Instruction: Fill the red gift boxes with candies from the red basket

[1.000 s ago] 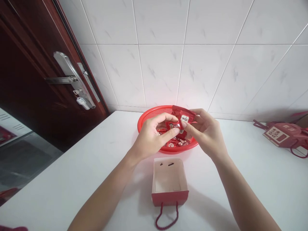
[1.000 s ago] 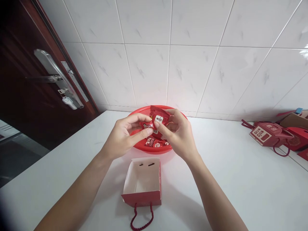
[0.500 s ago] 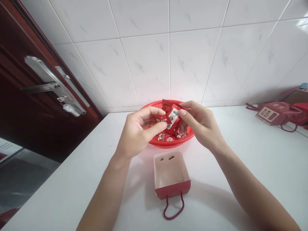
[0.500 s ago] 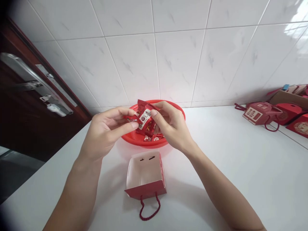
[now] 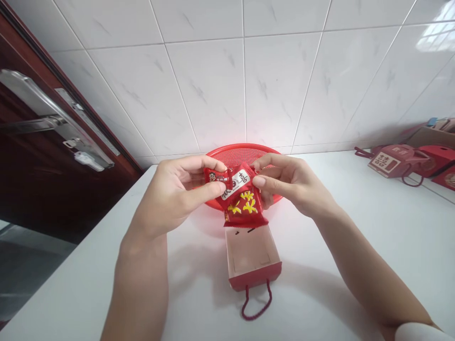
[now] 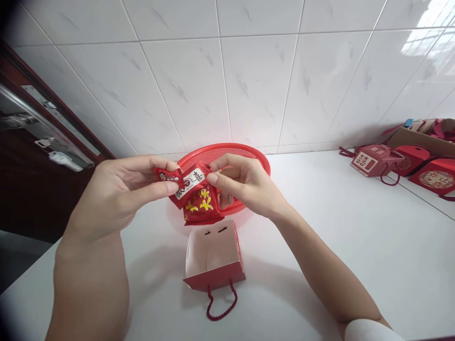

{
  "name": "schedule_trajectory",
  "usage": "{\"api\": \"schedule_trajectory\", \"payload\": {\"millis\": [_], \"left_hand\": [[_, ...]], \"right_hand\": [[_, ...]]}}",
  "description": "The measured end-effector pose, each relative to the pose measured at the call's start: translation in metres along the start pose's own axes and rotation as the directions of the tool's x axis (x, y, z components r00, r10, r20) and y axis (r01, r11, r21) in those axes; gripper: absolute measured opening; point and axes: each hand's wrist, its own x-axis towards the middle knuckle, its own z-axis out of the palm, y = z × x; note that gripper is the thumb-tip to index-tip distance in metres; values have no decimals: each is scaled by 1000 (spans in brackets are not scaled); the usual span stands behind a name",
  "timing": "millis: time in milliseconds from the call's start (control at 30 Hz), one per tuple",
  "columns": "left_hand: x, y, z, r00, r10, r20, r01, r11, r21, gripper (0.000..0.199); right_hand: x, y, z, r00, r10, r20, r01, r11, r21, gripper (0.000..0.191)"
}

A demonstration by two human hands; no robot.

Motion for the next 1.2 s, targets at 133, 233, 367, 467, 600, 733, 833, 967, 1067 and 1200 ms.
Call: {"api": "schedule_trajectory", "payload": {"millis": [133, 233, 367, 467, 600, 733, 833, 967, 1067, 1200], "left_hand": [[0, 1, 0, 995, -43, 92, 39, 998, 42, 12], [1, 2, 4, 981, -77, 179, 72, 997, 34, 9], [2, 1, 9, 972, -86, 220, 85, 996, 15, 8], [2, 0, 11, 977, -70, 202, 68, 998, 18, 8], [1, 0, 17, 972, -59, 227, 55, 998, 27, 9], [-1, 0, 22, 973, -5, 233, 1, 1000, 20, 10], [0, -2, 20, 987, 61, 149, -54, 997, -51, 11], [-3, -7, 8, 991, 102, 84, -87, 982, -166, 14], [-14, -8, -2, 976, 101, 195, -75, 988, -134, 12], [-38, -5, -7, 844, 128, 521, -158, 987, 13, 9]], "right_hand": [[-2, -4, -5, 990, 82, 114, -84, 996, 15, 34], [-4, -9, -5, 976, 133, 175, -126, 991, -55, 37], [-6, -12, -2, 971, 137, 198, -112, 985, -133, 41], [-7, -8, 0, 969, 109, 222, -90, 992, -93, 48], [-14, 0, 1, 984, 100, 150, -93, 994, -52, 42], [-25, 2, 2, 993, 72, 96, -68, 997, -46, 34], [-35, 2, 2, 995, 74, 59, -64, 986, -155, 32], [-50, 7, 3, 999, -18, -34, 4, 924, -382, 31], [-58, 12, 5, 995, -101, -25, 77, 878, -473, 32], [-64, 16, 8, 988, -148, 31, 141, 827, -544, 26]]}}
